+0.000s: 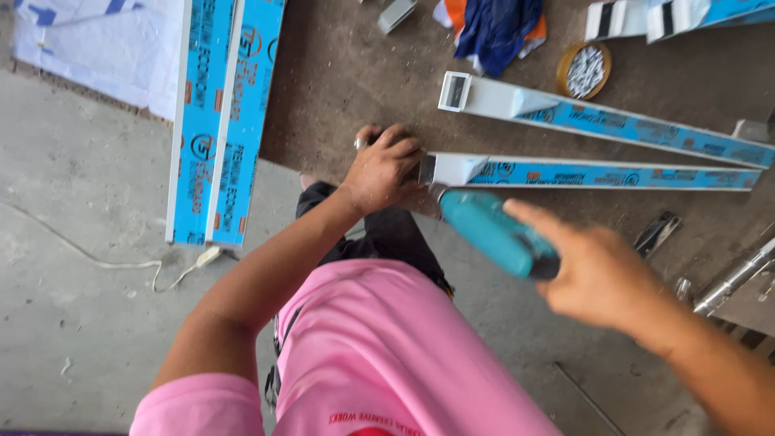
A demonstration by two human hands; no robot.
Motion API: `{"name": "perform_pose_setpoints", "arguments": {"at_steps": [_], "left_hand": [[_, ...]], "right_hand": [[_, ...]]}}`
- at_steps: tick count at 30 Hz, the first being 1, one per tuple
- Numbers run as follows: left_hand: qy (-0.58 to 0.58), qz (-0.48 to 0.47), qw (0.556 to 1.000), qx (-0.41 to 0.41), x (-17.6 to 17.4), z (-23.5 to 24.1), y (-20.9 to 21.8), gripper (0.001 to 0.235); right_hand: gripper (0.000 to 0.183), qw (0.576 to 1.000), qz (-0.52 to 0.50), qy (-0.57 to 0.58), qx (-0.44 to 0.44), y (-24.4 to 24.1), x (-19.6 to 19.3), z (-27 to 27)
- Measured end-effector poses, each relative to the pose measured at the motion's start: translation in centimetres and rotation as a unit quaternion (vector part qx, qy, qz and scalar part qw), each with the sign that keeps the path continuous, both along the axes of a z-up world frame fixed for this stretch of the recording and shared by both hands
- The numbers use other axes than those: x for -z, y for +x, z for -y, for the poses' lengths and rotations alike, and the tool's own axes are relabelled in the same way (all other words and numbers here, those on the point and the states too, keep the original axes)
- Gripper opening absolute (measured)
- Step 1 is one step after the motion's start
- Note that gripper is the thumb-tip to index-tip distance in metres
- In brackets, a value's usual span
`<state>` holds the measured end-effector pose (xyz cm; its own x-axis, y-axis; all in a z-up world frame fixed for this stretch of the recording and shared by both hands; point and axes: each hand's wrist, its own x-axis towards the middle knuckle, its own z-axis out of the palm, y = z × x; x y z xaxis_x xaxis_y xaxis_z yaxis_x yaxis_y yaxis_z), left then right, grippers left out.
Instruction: Assembling an aluminum frame by drilling holes and riveting metal brackets.
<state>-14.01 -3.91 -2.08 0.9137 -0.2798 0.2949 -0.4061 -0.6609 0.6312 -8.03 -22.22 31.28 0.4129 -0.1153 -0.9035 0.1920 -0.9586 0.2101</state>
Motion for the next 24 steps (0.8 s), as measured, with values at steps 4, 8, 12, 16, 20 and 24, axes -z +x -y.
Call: {"name": "perform_pose_setpoints", "arguments": {"at_steps": [4, 8, 12, 16, 20, 24], "left_hand": [[0.008, -0.008, 1.0, 0.0, 0.2, 0.0, 0.3, 0.058], [0.014, -0.004, 1.0, -0.001, 0.3, 0.5, -0.4, 0.057], [-0.011, -0.003, 1.0, 0.012, -0.5, 0.1, 0.2, 0.055], [-0.021, 0.001, 0.999, 0.037, -1.6, -0.5, 0.2, 0.059], [-0.015, 0.013, 1.0, 0.005, -3.2, 1.0, 0.3, 0.059], [0.049, -0.041, 0.998, -0.008, -3.4, 0.7, 0.1, 0.078]], "right_hand": [[0.097, 0.99, 0.086, 0.054, 0.098, 1.1, -0.7, -1.0], [0.098, 0.993, 0.077, 0.008, 0.09, 0.3, -2.8, -1.2], [0.104, 0.978, 0.12, 0.043, 0.165, -0.7, -5.3, 2.4], [0.093, 0.908, 0.283, 0.164, 0.263, -6.7, -5.4, 11.3], [0.101, 0.575, 0.448, 0.487, 0.481, -15.2, 3.8, 21.2], [0.114, 0.422, 0.566, 0.524, 0.476, -15.8, 17.5, 25.4]]}}
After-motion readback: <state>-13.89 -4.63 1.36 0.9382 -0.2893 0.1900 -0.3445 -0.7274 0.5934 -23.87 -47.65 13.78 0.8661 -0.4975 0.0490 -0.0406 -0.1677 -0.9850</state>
